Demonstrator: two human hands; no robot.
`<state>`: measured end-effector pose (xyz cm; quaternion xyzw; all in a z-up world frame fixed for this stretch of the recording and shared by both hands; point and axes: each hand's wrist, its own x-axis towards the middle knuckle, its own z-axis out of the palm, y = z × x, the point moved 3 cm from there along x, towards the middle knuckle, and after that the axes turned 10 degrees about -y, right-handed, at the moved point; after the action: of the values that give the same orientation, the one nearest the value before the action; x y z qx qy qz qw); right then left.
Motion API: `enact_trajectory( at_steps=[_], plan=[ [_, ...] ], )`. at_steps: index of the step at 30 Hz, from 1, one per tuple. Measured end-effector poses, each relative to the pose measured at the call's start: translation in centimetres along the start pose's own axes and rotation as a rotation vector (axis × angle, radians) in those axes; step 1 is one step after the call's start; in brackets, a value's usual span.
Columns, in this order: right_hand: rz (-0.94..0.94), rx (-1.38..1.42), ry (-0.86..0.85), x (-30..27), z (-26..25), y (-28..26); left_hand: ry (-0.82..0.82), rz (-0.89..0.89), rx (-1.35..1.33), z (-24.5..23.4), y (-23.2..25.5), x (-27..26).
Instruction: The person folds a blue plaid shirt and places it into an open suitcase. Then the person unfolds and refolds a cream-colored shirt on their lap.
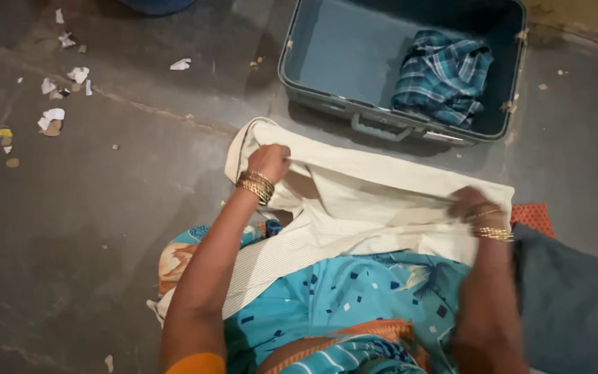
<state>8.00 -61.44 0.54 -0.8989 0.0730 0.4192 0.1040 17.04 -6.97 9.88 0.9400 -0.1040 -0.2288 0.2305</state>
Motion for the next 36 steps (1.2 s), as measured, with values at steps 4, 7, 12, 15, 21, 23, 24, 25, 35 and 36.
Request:
enact_trajectory(
  at_steps=[4,7,12,15,21,23,24,25,35,36],
  plan=[
    [0.221,0.156,0.169,-2.9,-7.9,6.8,0.051,0.037,0.008,-0.4,-0.1,7.2],
    [0.052,0.542,0.74,-3.3,-16.2,7.1,0.394,0.386,-0.411,-3.8,2.5,13.2],
    [-0.272,-0.015,1.298,-6.0,-16.3,1.4,0.354,0.418,-0.45,-2.9,2.3,15.6],
    [-0.218,0.177,1.084,-5.4,-10.0,-1.3,0.014,0.017,-0.175,2.5,-4.0,9.0],
    [0.108,0.386,0.218,-4.0,5.6,-4.7,-0.235,-0.45,-0.221,9.9,-11.1,-4.7],
    [-0.016,0.275,0.277,-4.0,7.9,-5.1,-0.131,-0.469,-0.281,11.6,-10.4,-5.6],
    [-0.015,0.27,0.269,-3.6,8.3,-5.0,-0.053,-0.507,-0.281,12.1,-10.2,-5.3],
    [-0.014,0.264,0.261,-3.0,8.2,-4.9,0.025,-0.546,-0.28,12.8,-10.2,-4.8],
    [-0.204,0.207,0.195,-0.3,11.7,-7.8,0.383,-0.334,-0.445,17.7,-18.4,0.6],
    [-0.2,0.201,0.175,-0.3,11.9,-7.4,0.375,-0.351,-0.457,16.9,-19.0,0.2]
  ],
)
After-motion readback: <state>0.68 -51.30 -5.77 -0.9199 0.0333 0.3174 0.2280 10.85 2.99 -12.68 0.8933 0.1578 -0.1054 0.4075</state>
